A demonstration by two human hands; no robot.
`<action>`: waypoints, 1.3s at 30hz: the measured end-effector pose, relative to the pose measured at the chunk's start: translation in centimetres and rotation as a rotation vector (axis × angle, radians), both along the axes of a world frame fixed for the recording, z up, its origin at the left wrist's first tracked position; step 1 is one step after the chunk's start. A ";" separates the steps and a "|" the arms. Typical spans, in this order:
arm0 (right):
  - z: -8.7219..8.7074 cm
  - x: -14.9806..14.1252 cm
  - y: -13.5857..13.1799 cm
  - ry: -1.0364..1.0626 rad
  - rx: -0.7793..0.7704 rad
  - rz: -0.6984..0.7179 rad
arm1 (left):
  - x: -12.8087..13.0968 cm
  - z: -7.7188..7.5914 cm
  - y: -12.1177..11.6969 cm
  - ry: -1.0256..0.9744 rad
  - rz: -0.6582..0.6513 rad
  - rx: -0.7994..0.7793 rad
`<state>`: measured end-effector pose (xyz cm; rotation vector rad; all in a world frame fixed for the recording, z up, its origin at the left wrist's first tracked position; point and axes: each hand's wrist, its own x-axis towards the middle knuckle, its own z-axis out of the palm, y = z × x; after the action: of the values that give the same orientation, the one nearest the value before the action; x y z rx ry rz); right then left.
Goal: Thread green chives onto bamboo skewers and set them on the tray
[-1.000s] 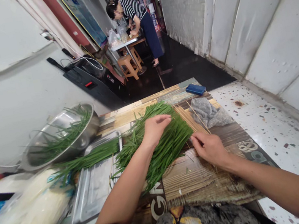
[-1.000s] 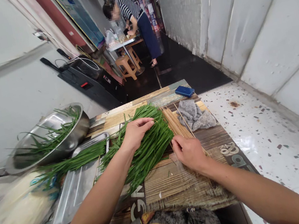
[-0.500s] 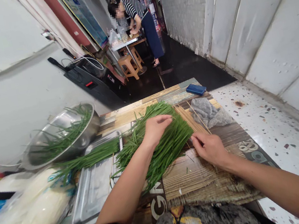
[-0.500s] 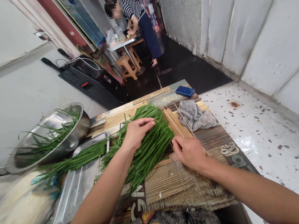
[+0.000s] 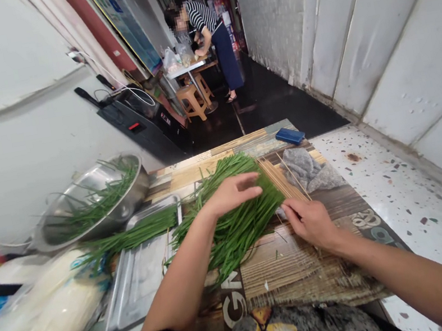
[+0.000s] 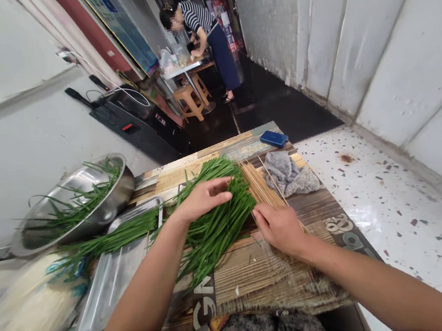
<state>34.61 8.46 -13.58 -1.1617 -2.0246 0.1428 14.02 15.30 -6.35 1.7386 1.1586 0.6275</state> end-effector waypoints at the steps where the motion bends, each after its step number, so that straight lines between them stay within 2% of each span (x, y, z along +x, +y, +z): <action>1: 0.1 0.1 0.1 -0.012 0.033 0.018 | 0.2 0.0 -0.1 0.029 -0.050 -0.015; 4: 0.5 0.7 0.6 -0.051 0.074 0.014 | 0.4 0.2 -0.5 0.060 -0.143 -0.031; 7: 1.2 1.4 1.4 -0.021 0.042 -0.093 | -0.4 0.3 -0.7 0.105 -0.154 -0.007; 11: 2.9 2.6 2.4 0.102 -0.001 -0.269 | -3.0 -0.2 -1.4 0.292 -0.077 0.080; 16: 6.1 4.0 3.1 0.117 0.045 -0.309 | -4.8 -1.9 -3.0 0.251 -0.019 0.012; 19: 8.2 4.2 3.1 0.067 0.103 -0.353 | -5.1 -2.2 -4.0 0.329 0.041 0.045; 22: 10.2 4.0 2.7 -0.023 0.173 -0.332 | -5.6 -1.1 -5.4 0.449 0.095 0.175; 24: 11.4 3.7 2.2 -0.084 0.206 -0.284 | -5.9 0.1 -6.5 0.463 0.190 0.262; 28: 13.5 2.3 0.3 -0.129 0.253 -0.192 | -5.6 2.1 -8.3 0.305 0.353 0.434; 31: 14.7 0.8 -1.4 -0.058 0.217 -0.114 | -4.1 2.5 -9.1 0.197 0.418 0.526; 33: 15.1 -0.1 -2.3 0.013 0.136 -0.059 | -3.0 2.2 -9.4 0.122 0.410 0.568; 35: 15.0 -0.8 -2.7 0.081 0.036 -0.011 | -2.2 1.8 -9.7 0.064 0.399 0.542; 37: 14.0 -1.2 -2.6 0.124 -0.047 -0.003 | -2.0 1.2 -9.8 0.091 0.416 0.462; 39: 11.8 -1.3 -2.3 0.144 -0.129 -0.032 | -2.5 0.6 -9.9 0.227 0.397 0.390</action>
<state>33.31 6.19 -1.73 -1.2265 -1.8922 0.3361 11.51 5.37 -5.74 1.9549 1.6486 0.9640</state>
